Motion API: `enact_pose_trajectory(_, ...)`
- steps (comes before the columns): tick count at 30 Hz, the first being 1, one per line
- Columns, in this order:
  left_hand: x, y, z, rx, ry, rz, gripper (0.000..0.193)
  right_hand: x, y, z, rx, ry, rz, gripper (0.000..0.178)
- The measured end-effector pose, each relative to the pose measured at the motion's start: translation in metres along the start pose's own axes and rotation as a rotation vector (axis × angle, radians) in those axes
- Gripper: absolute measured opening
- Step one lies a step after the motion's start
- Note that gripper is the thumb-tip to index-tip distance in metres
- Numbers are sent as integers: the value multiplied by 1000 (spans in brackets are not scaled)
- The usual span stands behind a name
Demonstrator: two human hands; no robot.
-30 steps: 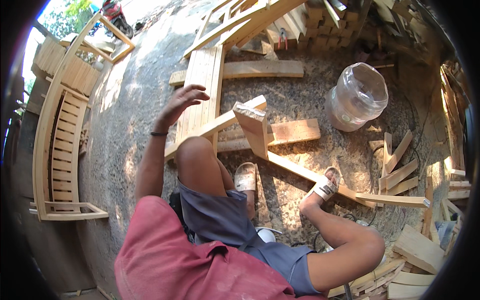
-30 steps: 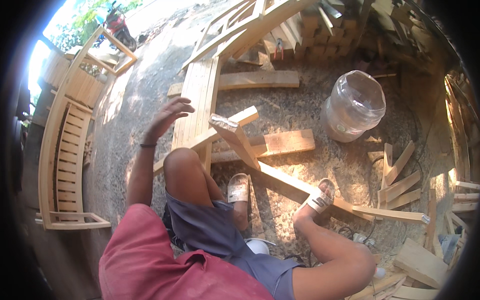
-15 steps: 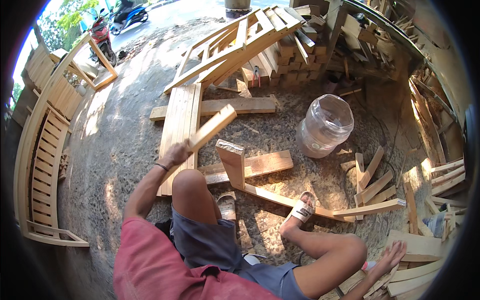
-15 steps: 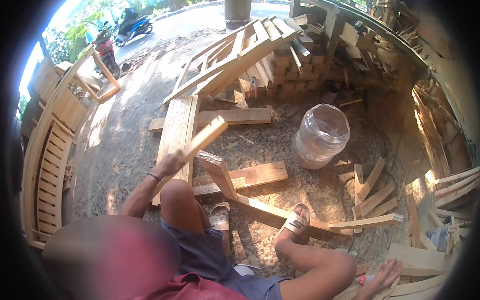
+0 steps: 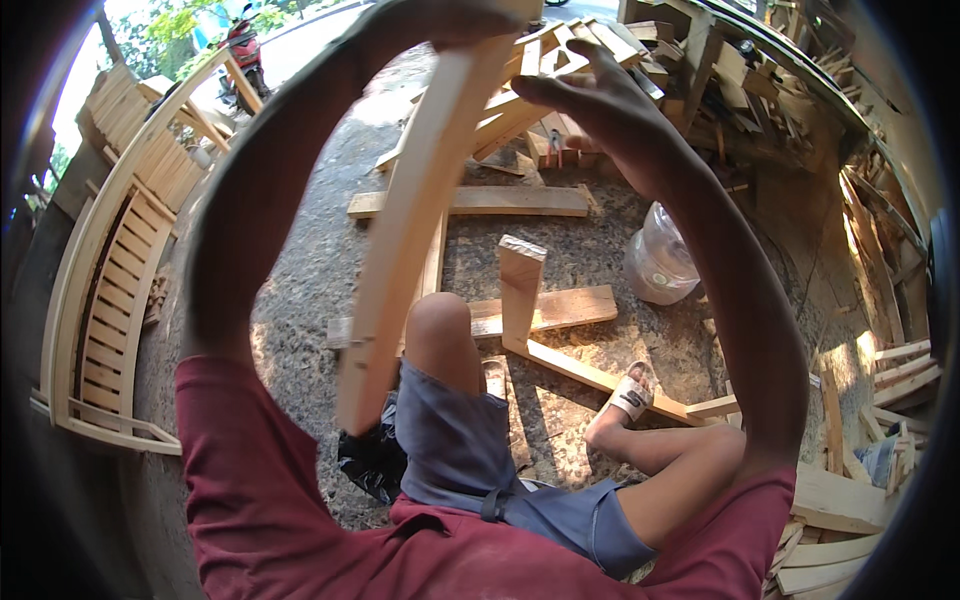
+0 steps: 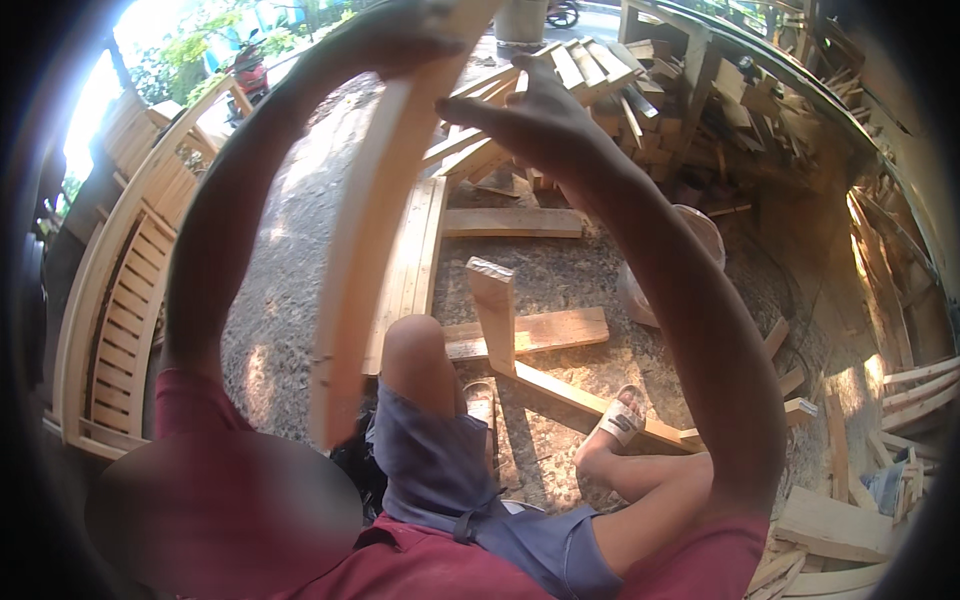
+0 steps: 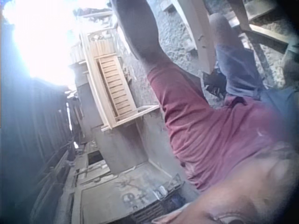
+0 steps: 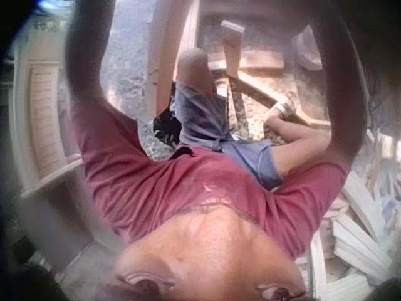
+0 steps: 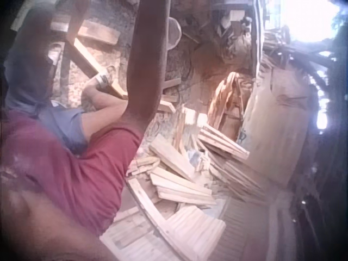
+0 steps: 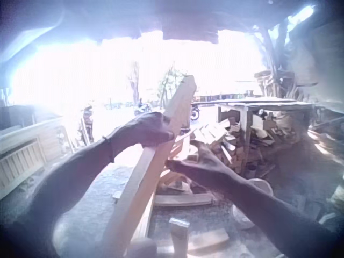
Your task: The person assembles a wooden frame by applying glue to joints and hammering nails into pre-drilled holes.
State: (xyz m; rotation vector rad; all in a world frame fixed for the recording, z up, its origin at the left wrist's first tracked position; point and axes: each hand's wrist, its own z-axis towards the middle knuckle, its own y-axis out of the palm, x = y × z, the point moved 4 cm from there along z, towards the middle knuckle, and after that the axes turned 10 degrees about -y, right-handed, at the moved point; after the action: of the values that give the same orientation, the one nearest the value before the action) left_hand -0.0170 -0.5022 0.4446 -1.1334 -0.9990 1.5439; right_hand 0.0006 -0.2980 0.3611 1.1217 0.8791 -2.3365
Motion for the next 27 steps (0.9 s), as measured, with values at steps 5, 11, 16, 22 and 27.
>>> enact_pose_trajectory(5, 86, -26, -3, -50, -206, -587, 44, -3, 15, 12, 151, -123, -140, 91)
enact_pose_trajectory(11, 112, 0, 22, -179, -22, -703, 75, 67, -103, -23, 230, 258, -172, 58)
enact_pose_trajectory(16, 30, -9, 36, 295, 9, -904, 75, 3, -133, -69, 156, 311, -241, 75)
enact_pose_trajectory(22, 11, 46, 13, 414, 253, -1261, 69, -16, -160, -97, -103, 227, -674, 74)
enact_pose_trajectory(27, 52, 134, -55, 413, 114, -1320, 35, -12, -178, -138, -283, 292, -705, 59)
